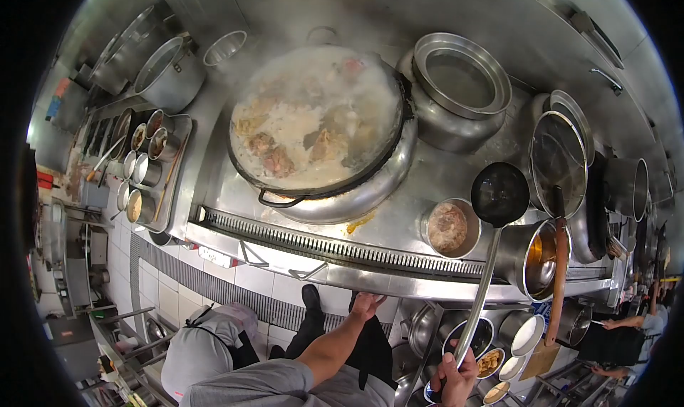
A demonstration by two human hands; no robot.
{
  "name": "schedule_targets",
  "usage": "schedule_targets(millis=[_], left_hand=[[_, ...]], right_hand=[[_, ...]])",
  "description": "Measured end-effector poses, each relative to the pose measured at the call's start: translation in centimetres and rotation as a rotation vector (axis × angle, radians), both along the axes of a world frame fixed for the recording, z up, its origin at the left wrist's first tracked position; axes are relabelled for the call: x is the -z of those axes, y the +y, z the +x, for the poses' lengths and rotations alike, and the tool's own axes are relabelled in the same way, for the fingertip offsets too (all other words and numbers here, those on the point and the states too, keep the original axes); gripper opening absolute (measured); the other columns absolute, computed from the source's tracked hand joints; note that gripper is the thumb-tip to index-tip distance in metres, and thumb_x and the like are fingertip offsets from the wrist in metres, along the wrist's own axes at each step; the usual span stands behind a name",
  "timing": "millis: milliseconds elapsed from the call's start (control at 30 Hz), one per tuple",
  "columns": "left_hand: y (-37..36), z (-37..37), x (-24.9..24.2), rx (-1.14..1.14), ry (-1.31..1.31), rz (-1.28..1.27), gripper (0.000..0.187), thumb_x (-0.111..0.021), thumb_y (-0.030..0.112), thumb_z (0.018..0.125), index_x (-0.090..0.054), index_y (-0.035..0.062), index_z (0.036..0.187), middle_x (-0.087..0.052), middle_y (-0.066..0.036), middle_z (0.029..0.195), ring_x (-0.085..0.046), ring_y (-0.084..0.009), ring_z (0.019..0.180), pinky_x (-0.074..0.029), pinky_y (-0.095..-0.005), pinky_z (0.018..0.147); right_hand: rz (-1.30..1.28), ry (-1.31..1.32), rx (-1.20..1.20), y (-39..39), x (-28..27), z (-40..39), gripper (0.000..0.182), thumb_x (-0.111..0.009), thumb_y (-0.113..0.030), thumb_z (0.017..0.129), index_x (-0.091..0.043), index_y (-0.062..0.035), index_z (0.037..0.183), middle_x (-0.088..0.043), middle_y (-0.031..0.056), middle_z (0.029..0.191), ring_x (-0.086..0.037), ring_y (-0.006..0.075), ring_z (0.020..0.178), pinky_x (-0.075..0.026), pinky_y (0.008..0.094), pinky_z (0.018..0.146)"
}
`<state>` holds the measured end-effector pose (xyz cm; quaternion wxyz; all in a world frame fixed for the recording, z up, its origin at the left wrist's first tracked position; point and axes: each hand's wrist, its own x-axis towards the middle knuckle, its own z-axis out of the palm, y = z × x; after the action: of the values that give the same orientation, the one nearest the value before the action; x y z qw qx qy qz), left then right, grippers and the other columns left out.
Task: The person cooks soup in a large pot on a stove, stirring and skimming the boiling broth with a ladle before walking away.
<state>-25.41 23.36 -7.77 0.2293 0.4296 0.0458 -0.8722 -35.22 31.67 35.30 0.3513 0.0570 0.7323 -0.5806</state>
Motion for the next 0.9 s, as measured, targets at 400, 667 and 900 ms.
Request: schedule_targets(millis=[400,667,900], left_hand=[[0.2,0.0,0.7,0.000,0.001,0.004,0.023,-0.055,0.000,0.075,-0.056,0.0191,0.088,-0.058,0.001,0.095,-0.055,-0.0214,0.098,-0.034,-0.0595,0.095],[0.5,0.5,0.7,-0.045,0.124,-0.069,0.007,-0.051,0.009,0.088,-0.055,0.0149,0.088,-0.058,-0.001,0.093,-0.055,-0.0216,0.094,-0.041,-0.0539,0.088],[-0.2,0.4,0.0,0.040,0.000,0.040,0.009,-0.054,0.009,0.086,-0.055,0.0175,0.089,-0.057,0.000,0.095,-0.053,-0.0201,0.095,-0.041,-0.0522,0.087]], right_hand=[[0.023,-0.015,0.025,-0.3,-0.3,-0.1,0.006,-0.053,-0.008,0.087,-0.048,-0.0063,0.089,-0.039,-0.0017,0.053,-0.036,0.0071,0.035,-0.027,0.0213,0.031],[0.019,-0.018,0.034,-0.4,-0.4,-0.1,0.007,-0.054,-0.008,0.087,-0.048,-0.0067,0.090,-0.039,-0.0015,0.053,-0.036,0.0073,0.036,-0.027,0.0212,0.031],[0.027,-0.017,0.014,-0.3,-0.4,-0.2,0.006,-0.054,-0.008,0.087,-0.049,-0.0057,0.090,-0.039,-0.0012,0.053,-0.036,0.0074,0.036,-0.028,0.0216,0.031]])
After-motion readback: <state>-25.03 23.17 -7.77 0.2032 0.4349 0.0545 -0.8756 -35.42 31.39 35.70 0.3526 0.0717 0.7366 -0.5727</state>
